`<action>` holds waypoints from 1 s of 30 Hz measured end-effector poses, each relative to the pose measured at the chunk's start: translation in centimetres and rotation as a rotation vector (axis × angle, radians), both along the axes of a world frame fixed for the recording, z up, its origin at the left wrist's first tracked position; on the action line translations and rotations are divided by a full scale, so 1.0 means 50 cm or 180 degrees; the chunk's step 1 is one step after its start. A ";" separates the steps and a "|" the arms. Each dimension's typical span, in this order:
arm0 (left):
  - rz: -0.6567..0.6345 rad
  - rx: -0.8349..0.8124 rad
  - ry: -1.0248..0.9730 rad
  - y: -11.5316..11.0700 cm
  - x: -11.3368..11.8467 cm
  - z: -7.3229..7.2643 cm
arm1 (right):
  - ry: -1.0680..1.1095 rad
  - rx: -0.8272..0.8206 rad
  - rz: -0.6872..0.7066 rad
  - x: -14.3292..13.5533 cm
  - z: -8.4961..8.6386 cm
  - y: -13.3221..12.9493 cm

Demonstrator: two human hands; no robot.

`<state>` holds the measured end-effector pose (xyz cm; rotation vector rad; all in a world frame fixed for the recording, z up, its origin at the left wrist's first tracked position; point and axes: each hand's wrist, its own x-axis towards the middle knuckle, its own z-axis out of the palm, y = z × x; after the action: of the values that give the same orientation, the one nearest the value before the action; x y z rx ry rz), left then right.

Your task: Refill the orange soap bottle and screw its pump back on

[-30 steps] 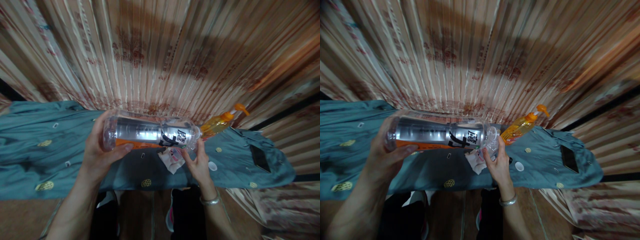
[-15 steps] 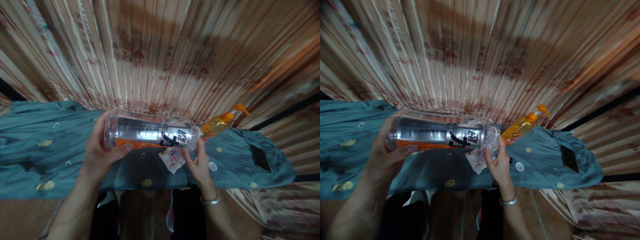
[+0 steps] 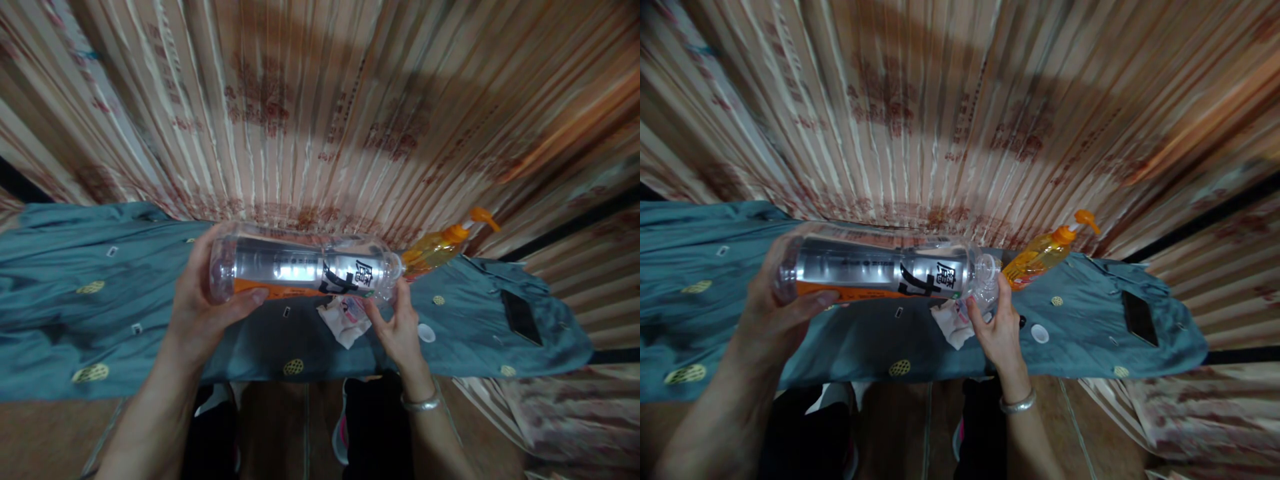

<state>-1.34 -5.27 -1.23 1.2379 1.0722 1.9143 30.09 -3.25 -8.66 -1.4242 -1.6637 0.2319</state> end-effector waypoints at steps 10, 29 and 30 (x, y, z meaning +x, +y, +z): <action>-0.0081 0.0094 0.0119 -0.004 -0.002 -0.004 | -0.0048 -0.0001 -0.0049 -0.002 0.001 -0.002; -0.0187 0.0294 0.0326 -0.008 -0.002 -0.015 | -0.0091 -0.0017 -0.0094 0.004 -0.010 -0.002; -0.0191 0.0248 0.0301 -0.009 -0.002 -0.015 | -0.0095 -0.0031 -0.0114 0.004 -0.010 -0.002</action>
<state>-1.44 -5.72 -1.96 1.4004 1.0046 1.8844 30.28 -3.35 -9.17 -1.4698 -1.6616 0.1997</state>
